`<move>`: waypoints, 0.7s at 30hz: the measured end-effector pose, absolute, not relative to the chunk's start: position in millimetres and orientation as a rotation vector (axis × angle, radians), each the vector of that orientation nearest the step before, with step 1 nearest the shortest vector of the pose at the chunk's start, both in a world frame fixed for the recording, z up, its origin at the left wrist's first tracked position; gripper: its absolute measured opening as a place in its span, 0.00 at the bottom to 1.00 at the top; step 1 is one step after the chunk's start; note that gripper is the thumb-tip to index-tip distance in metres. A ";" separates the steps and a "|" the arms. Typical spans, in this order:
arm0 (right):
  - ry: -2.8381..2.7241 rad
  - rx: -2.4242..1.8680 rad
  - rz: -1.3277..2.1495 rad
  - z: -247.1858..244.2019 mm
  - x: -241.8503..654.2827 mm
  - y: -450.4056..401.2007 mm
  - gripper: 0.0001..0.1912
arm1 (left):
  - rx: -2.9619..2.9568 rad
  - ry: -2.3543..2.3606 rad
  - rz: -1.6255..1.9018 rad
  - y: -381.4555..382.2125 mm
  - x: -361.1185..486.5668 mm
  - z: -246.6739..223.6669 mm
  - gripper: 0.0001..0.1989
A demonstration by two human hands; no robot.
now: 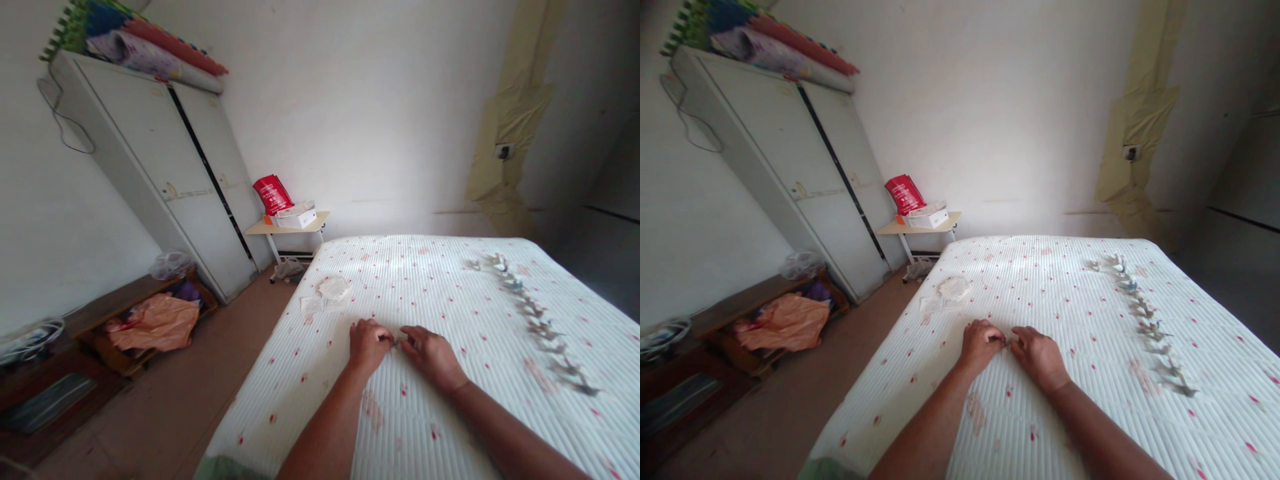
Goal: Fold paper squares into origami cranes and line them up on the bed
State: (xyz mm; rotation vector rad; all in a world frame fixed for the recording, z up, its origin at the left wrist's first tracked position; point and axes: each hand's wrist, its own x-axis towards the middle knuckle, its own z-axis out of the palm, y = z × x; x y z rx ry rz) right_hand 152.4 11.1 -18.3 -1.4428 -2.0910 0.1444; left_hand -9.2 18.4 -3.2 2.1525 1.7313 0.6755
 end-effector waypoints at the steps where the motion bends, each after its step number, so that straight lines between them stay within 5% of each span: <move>1: -2.078 -1.433 0.194 -17.6 155.0 12.0 0.15 | 2.157 1.721 0.685 18.3 -9.4 -3.5 0.05; 21: -1.933 -1.433 0.508 -8.7 159.8 14.4 0.16 | 2.090 1.633 0.905 20.3 -11.2 -9.6 0.09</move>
